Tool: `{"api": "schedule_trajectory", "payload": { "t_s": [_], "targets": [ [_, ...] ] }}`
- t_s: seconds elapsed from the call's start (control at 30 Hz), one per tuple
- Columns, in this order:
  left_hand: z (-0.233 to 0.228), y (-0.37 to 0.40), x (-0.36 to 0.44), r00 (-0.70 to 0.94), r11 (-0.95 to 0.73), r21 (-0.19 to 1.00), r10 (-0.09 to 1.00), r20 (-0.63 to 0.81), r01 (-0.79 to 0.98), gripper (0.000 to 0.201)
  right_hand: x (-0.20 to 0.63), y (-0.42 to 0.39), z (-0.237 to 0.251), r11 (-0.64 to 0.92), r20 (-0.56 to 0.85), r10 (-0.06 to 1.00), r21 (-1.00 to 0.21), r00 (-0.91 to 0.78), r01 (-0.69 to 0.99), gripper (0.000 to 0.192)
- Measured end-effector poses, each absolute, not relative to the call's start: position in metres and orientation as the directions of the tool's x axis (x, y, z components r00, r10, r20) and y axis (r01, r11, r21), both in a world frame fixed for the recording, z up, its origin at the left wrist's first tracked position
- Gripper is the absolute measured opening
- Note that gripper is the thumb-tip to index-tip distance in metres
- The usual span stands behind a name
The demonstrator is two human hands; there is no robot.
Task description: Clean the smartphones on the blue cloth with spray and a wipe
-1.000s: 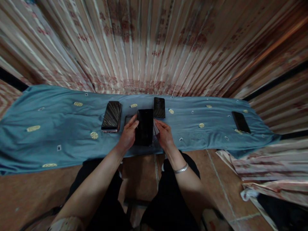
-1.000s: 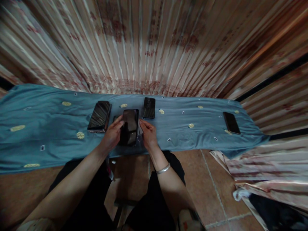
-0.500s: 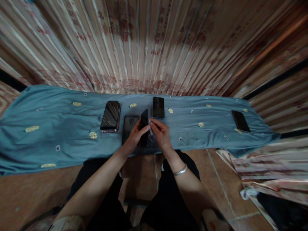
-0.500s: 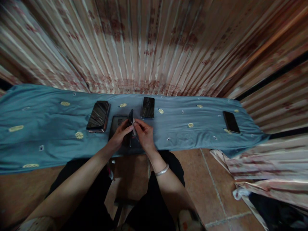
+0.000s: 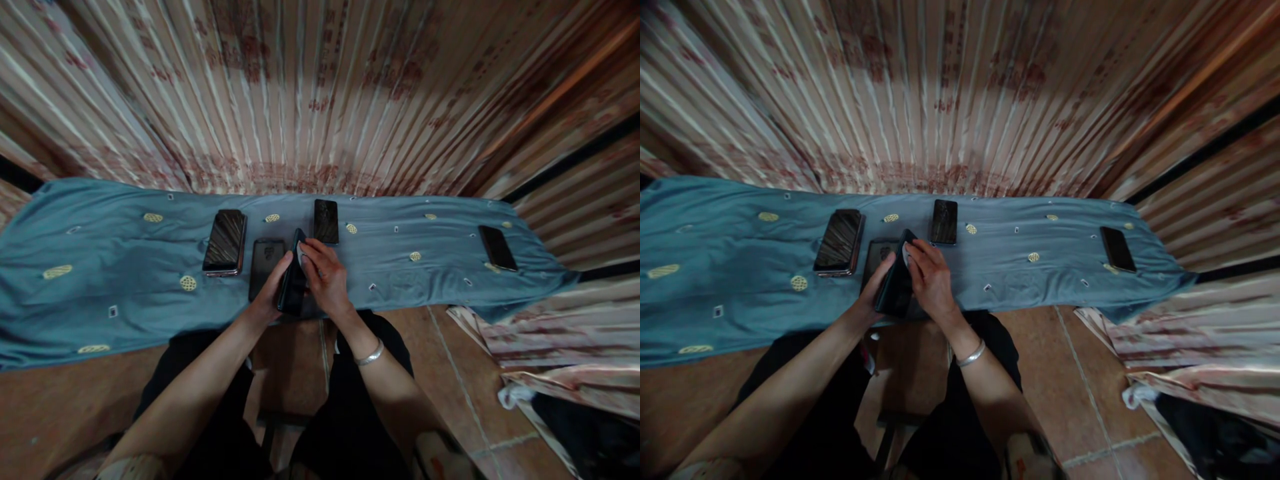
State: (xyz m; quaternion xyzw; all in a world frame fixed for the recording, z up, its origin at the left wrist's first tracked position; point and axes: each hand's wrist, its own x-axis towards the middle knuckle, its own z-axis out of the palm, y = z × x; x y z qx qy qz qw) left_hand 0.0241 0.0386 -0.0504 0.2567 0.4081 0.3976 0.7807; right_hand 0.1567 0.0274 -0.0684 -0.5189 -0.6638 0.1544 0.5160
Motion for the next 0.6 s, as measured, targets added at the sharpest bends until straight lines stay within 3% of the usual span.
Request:
{"api": "schedule_trajectory", "payload": {
  "t_s": [0.2,0.37,0.6],
  "targets": [
    [-0.036,0.029,0.030,0.388,0.686,0.600,0.728,-0.566,-0.412,0.042,0.169,0.036,-0.067,0.392,0.551,0.826,-0.709,0.114,0.586,0.033],
    [-0.051,0.029,0.028,0.446,0.654,0.639,0.751,-0.486,-0.405,0.044,0.170,0.035,-0.065,0.426,0.581,0.810,-0.678,0.083,0.599,0.034],
    [-0.060,0.031,0.026,0.397,0.599,0.685,0.797,-0.456,-0.415,0.041,0.163,0.030,-0.069,0.460,0.590,0.807,-0.625,-0.004,0.630,0.037]
  ]
}}
